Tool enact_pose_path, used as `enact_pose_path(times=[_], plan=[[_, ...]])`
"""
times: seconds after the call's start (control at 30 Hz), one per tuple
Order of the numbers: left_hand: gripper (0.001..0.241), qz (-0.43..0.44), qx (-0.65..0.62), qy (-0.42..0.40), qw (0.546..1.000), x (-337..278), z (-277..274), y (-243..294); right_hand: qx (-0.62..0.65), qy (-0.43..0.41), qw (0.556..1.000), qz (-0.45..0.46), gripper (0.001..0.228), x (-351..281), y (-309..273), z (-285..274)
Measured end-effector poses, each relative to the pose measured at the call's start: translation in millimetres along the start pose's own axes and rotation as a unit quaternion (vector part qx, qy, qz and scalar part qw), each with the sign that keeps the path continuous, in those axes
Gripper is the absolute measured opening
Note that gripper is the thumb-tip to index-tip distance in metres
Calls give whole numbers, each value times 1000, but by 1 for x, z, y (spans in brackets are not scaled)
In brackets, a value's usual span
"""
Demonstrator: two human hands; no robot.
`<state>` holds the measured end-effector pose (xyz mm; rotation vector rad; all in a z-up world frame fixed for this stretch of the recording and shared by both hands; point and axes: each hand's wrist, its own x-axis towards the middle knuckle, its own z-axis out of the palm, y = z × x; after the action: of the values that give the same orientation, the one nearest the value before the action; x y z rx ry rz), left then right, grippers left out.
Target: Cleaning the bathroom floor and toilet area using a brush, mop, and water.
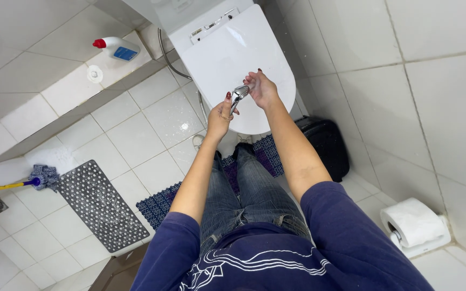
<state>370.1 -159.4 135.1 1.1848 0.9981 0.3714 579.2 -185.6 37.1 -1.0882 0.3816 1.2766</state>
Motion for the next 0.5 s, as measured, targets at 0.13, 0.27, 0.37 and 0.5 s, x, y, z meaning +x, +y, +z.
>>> enact_pose_path(times=[0.13,0.27,0.37,0.5], plan=[[68,-2,3,-14,1000,3,5,1,-15,5,1000,-16,24,22,7,-5],[67,-1,-12,-28,1000,8,9,5,-18,33,999,-10,33,43,8,-4],[66,-3,-25,-31,999,10,10,9,-29,68,997,1,34,41,4,9],[67,-7,-27,-32,999,14,13,19,-44,88,995,9,34,49,2,16]])
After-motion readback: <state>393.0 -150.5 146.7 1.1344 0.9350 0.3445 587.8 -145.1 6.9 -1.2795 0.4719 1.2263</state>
